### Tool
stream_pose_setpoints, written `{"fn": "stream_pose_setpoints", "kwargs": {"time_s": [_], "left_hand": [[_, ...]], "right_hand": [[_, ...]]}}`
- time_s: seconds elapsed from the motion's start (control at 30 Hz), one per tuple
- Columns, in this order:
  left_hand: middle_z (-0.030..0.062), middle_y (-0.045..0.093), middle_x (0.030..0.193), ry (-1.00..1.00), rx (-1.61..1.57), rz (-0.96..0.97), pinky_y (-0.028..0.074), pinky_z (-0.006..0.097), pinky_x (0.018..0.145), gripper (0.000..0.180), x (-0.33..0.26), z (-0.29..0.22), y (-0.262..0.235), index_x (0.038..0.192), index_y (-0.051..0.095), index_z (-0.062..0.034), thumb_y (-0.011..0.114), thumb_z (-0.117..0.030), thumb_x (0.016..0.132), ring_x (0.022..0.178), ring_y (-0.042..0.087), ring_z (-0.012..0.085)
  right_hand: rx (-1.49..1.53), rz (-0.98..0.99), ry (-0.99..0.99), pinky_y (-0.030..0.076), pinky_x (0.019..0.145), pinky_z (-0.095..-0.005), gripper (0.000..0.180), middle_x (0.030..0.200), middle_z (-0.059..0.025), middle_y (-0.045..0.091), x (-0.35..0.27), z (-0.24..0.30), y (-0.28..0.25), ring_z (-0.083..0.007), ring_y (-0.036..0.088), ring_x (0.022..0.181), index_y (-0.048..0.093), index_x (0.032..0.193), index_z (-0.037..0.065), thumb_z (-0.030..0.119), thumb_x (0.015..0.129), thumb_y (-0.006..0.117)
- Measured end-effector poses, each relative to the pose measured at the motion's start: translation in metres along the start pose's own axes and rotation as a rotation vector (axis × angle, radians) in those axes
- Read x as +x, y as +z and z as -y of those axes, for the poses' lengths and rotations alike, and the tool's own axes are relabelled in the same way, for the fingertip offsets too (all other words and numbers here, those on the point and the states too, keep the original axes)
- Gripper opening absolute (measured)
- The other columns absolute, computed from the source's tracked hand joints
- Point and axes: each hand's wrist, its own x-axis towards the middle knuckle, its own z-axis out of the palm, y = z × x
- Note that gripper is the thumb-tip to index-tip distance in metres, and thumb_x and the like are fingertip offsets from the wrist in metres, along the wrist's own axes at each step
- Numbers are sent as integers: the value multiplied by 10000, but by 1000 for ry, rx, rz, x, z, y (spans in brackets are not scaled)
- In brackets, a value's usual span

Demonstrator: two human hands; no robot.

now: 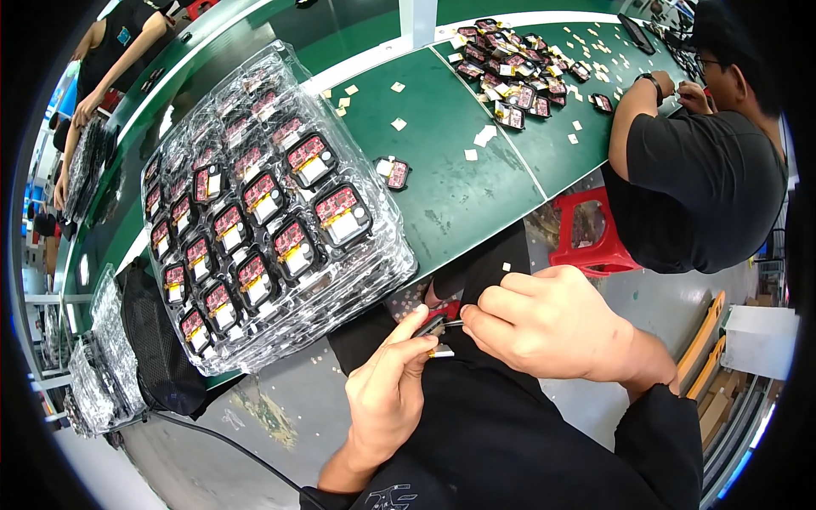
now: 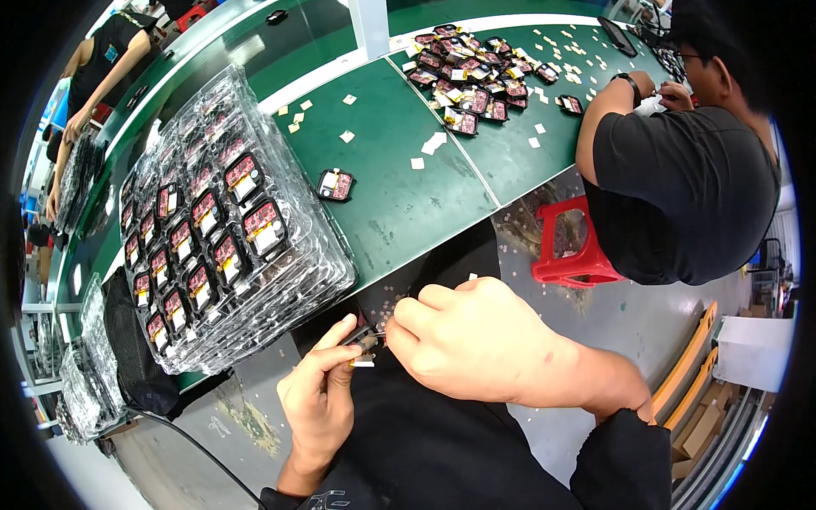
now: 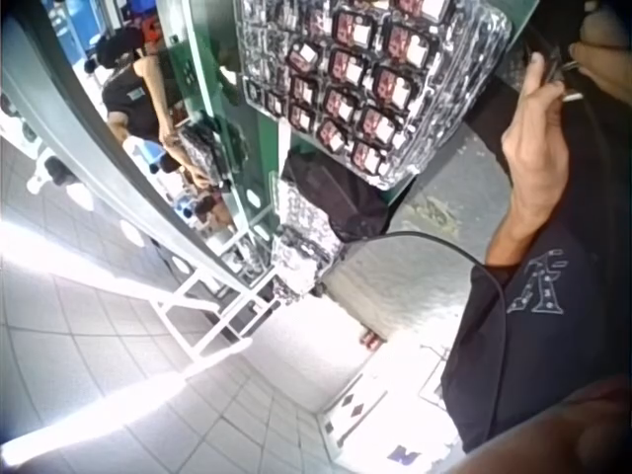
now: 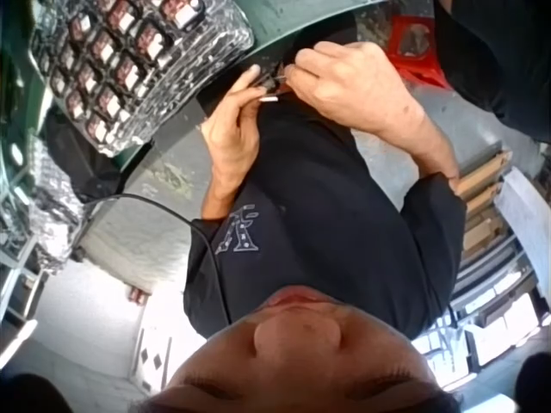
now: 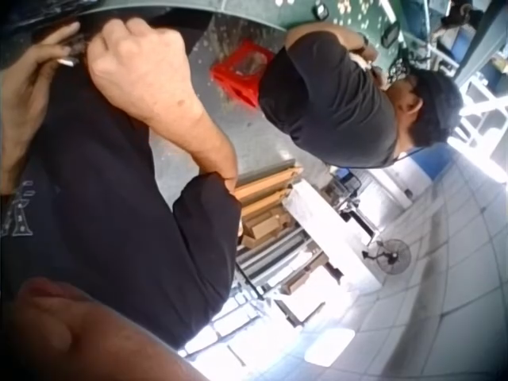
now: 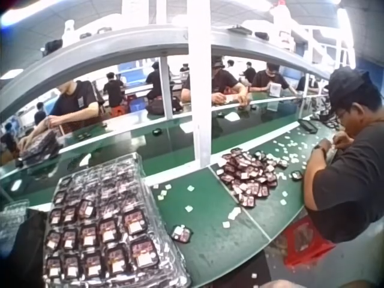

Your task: The user is seen assembling electronics on a factory production line.

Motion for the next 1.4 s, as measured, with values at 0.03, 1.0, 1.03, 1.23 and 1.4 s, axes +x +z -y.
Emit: {"fn": "stream_pose_setpoints", "kwargs": {"time_s": [0.03,1.0,1.03,1.23,1.4], "left_hand": [[245,728,1199,1,1,1,631,331,814,166,0,0,0,1034,685,32,735,86,885,995,768,315],[179,749,1195,-307,-381,-94,588,258,799,105,-3,13,2,1083,701,61,658,46,987,926,717,117],[181,747,1198,-304,-379,-100,588,256,798,107,-2,13,2,1083,702,60,658,46,987,922,717,117],[178,745,1202,-304,-353,-75,585,252,790,118,0,10,3,1094,703,60,663,46,984,919,719,120],[173,745,1204,-291,-329,-48,583,253,787,124,-1,12,4,1100,702,65,667,44,983,923,718,120]], "right_hand": [[12,7,1,526,510,-294,113,752,3,532,0,-1,0,-118,619,704,655,806,78,178,776,697],[246,156,229,531,591,-401,107,800,-67,626,-17,-33,-3,-271,685,740,672,904,83,181,904,715],[248,156,226,531,591,-401,107,800,-67,626,-15,-30,-1,-271,685,740,672,904,83,181,904,715],[358,-26,149,529,548,-358,128,864,-31,595,-9,-10,11,-220,677,726,665,973,95,170,888,725],[240,26,79,522,522,-333,103,823,-19,569,-9,-8,15,-169,660,683,657,894,102,158,855,734]]}}
